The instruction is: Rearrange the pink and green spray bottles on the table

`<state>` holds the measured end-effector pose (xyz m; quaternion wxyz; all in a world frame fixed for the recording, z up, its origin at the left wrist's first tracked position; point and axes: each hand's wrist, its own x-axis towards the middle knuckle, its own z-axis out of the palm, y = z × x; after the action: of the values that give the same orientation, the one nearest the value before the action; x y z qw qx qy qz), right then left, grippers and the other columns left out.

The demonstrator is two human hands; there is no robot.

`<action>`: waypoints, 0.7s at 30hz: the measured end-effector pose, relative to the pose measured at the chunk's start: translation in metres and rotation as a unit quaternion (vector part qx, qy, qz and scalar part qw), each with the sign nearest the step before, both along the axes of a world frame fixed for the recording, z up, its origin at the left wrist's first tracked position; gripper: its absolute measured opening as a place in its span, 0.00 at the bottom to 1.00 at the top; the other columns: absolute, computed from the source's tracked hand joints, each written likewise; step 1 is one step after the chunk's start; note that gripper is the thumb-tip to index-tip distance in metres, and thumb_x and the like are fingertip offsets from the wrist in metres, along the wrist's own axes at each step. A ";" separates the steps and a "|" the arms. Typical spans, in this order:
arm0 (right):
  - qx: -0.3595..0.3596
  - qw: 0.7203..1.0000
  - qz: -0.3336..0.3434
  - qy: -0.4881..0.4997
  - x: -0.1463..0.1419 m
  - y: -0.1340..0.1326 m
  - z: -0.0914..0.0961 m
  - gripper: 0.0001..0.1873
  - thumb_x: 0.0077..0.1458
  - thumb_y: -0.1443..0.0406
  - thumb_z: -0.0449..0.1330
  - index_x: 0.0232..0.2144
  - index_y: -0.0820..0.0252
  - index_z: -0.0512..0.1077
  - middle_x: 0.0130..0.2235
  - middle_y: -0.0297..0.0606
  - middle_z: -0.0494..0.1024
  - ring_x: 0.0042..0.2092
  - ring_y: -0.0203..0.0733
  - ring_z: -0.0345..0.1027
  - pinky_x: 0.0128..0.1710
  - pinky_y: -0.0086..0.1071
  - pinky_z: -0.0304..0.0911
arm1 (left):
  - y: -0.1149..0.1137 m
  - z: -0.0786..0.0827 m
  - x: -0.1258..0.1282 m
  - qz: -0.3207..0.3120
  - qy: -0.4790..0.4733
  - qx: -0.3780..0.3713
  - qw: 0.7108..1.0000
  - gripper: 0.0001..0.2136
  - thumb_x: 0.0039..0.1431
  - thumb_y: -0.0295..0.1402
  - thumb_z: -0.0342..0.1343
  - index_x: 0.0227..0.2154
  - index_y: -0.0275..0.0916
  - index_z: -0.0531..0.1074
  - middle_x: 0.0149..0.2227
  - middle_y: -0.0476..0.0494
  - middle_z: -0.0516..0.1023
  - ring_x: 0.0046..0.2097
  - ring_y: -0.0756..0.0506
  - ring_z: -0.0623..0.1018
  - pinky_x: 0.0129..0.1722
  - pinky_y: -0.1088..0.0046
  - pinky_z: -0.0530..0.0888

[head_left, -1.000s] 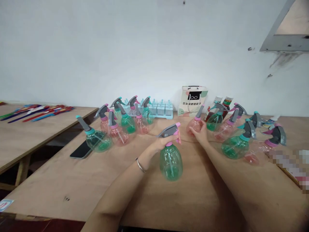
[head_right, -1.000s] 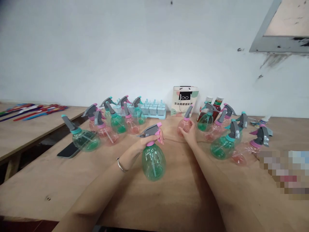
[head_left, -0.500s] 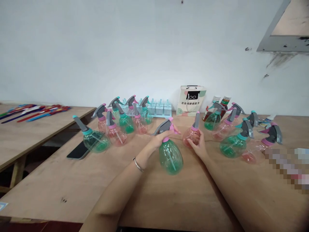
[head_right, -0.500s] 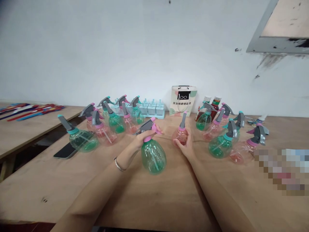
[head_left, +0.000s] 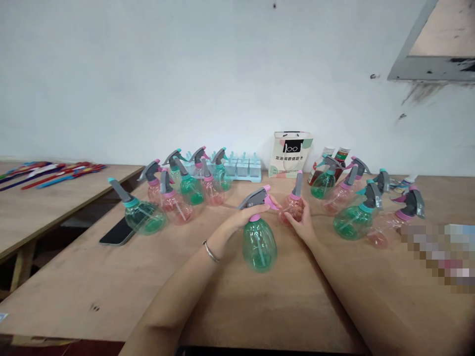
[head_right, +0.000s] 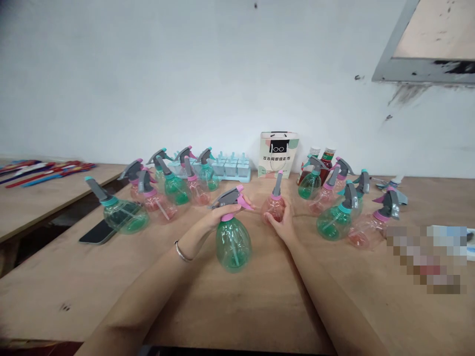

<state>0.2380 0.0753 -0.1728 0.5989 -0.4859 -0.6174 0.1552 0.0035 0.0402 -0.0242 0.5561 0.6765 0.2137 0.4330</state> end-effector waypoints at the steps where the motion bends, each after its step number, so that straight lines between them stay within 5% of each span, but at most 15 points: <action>1: 0.000 1.000 0.002 0.004 0.000 0.000 0.000 0.45 0.48 0.47 0.67 0.62 0.55 0.57 0.61 0.50 0.65 0.65 0.57 0.60 0.66 0.55 0.54 | -0.001 0.000 0.001 0.000 0.007 0.007 1.000 0.14 0.45 0.47 0.64 0.25 0.41 0.75 0.26 0.46 0.79 0.37 0.41 0.80 0.46 0.63 0.74; 9: -0.003 1.000 0.005 0.010 0.000 0.001 0.000 0.46 0.48 0.46 0.67 0.62 0.56 0.56 0.62 0.51 0.64 0.64 0.57 0.60 0.66 0.55 0.55 | -0.001 -0.008 -0.005 0.045 0.004 -0.007 0.999 0.14 0.49 0.45 0.58 0.21 0.40 0.71 0.26 0.45 0.77 0.36 0.43 0.78 0.42 0.66 0.72; 15: -0.002 1.000 0.004 0.001 0.000 0.002 -0.001 0.46 0.49 0.46 0.67 0.63 0.55 0.56 0.62 0.51 0.64 0.64 0.56 0.61 0.66 0.55 0.56 | 0.009 -0.008 -0.013 0.119 0.086 0.031 0.989 0.16 0.52 0.44 0.62 0.39 0.39 0.75 0.32 0.47 0.76 0.28 0.49 0.69 0.31 0.71 0.67; 21: 0.005 1.000 0.006 -0.002 -0.001 0.002 -0.001 0.44 0.50 0.47 0.67 0.63 0.54 0.56 0.61 0.50 0.65 0.64 0.56 0.61 0.66 0.55 0.56 | 0.020 -0.014 -0.042 0.240 0.153 0.120 0.951 0.15 0.52 0.38 0.60 0.41 0.37 0.73 0.37 0.44 0.77 0.35 0.49 0.72 0.36 0.74 0.68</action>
<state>0.2367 0.0769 -0.1742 0.5992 -0.4795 -0.6223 0.1544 -0.0390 0.0597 -0.0384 0.3107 0.7250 0.3987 0.4679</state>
